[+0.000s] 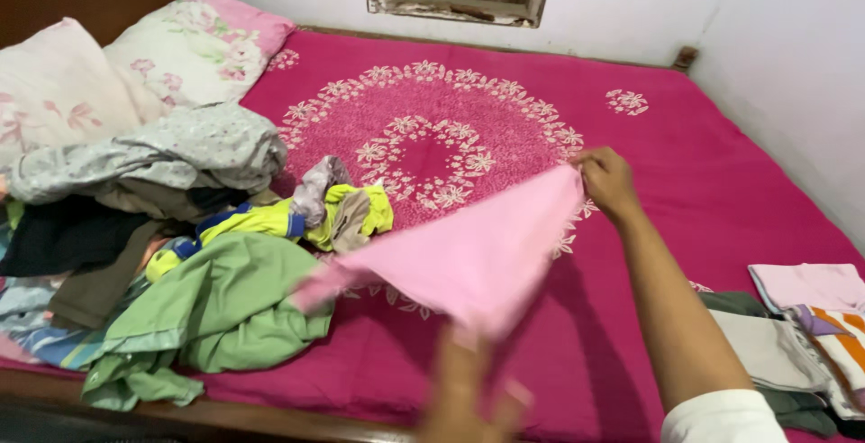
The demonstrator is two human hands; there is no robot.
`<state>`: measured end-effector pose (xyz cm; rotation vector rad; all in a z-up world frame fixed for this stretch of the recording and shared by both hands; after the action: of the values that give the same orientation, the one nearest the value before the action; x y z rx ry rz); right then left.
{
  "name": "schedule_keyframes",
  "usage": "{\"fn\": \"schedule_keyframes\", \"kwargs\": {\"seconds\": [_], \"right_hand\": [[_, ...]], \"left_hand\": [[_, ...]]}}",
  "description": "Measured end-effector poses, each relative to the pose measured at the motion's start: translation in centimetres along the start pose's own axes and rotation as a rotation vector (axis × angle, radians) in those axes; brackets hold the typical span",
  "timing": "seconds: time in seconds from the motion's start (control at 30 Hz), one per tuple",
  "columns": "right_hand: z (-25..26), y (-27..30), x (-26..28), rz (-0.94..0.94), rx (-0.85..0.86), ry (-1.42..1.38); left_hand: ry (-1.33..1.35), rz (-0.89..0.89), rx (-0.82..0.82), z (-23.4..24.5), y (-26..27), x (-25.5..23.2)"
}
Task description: The person folds several pieces of clothing on a bed, including a dark green short, a white t-shirt, a pink t-shirt, and a patterned purple short. Each item is smoothed, folded into a compact rectangle, and placed in a neat stack on the right side of the bed.
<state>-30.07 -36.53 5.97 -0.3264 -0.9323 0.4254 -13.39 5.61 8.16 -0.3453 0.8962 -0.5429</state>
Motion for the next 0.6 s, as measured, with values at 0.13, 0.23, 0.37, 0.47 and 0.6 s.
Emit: {"fn": "schedule_keyframes", "kwargs": {"seconds": [0.13,0.23,0.37,0.47,0.6], "right_hand": [[-0.5,3.5,-9.7,0.028,0.102,0.358],[-0.5,8.1,-13.6,0.078,0.087,0.401],[-3.3,17.2,-14.1,-0.186,0.277,0.345],[-6.1,24.8,-9.7,-0.296,0.479,0.287],[-8.0,33.5,-2.6,-0.174,0.826,0.365]], "left_hand": [[0.321,0.078,0.466,-10.1,1.8,0.3],[0.387,0.15,0.511,-15.1,2.0,2.8],[0.292,0.618,0.359,-16.6,2.0,15.0],[0.097,0.682,-0.144,-9.8,2.5,25.5],[-0.478,0.956,-0.296,-0.1,7.1,36.3]]}}
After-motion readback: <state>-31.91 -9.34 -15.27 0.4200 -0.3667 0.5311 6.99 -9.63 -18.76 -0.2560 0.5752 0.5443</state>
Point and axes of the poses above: each hand's wrist, its own y-axis away from the middle knuckle, its own z-axis out of the back of the hand, x = y × z, the point moved 7 cm from there along -y, towards the middle knuckle, and after that the axes turned 2 degrees about z, right-handed, at the moved point
